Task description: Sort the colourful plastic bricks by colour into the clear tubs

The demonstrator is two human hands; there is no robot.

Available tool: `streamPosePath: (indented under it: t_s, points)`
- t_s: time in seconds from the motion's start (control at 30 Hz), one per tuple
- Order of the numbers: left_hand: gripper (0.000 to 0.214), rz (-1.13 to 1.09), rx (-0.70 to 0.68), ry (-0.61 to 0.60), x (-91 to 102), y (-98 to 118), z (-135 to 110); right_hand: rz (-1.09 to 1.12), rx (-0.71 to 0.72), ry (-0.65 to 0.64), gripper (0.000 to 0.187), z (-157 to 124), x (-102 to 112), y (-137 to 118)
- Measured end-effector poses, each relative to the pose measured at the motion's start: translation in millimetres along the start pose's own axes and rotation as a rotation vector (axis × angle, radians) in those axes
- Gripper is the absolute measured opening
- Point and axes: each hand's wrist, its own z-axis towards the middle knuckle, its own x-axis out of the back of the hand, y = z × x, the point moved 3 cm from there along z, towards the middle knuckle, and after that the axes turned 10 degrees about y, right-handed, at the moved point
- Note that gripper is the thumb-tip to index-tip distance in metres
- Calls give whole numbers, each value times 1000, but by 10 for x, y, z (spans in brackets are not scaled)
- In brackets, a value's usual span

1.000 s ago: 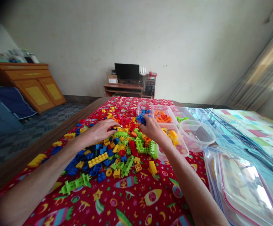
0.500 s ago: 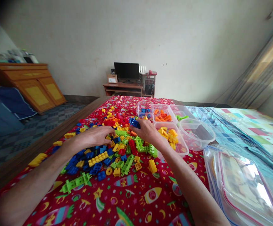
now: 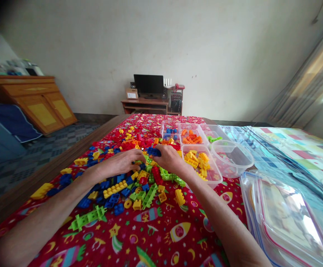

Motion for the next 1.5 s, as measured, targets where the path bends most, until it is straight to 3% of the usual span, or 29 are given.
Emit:
streamPosePath:
  t_s: [0.13,0.3,0.43,0.57,0.77,0.9,0.97,1.07,1.2,1.33,1.4,1.5]
  points:
    - [26,-233,156,185,69,-10,72,68,28,38,24,-23,-4,-85]
    - [49,-746,354,150,64,134,82,208,120,90,26,-61,-27,-208]
    - [52,-948,442,162,76,126,57,123,115,160,14,-60,-10,-182]
    - [51,-890,472,241,203,-37,17,-8,45,205,15,215,78,46]
    - [45,-693,404,290,353,-155,-25,-175,-193,141,22,1043,251,561]
    - [42,-467,348,223,306,-181,-8,-208,-256,105,52,1240,300,719]
    - [39,-340,313,198,261,-205,5,-234,-210,156,52,1176,327,683]
    - [35,-183,282,167,191,-251,14,-225,-115,152,34,936,356,507]
    - [30,-11,251,144,122,-308,16,-194,-6,-8,28,473,334,173]
    - [27,39,100,164,13,-310,17,-362,82,-190,26,30,207,-119]
    - [25,34,15,144,-76,-303,10,-421,136,-304,25,-117,115,-225]
    - [25,60,12,162,-176,-329,8,-412,139,-374,29,-209,23,-297]
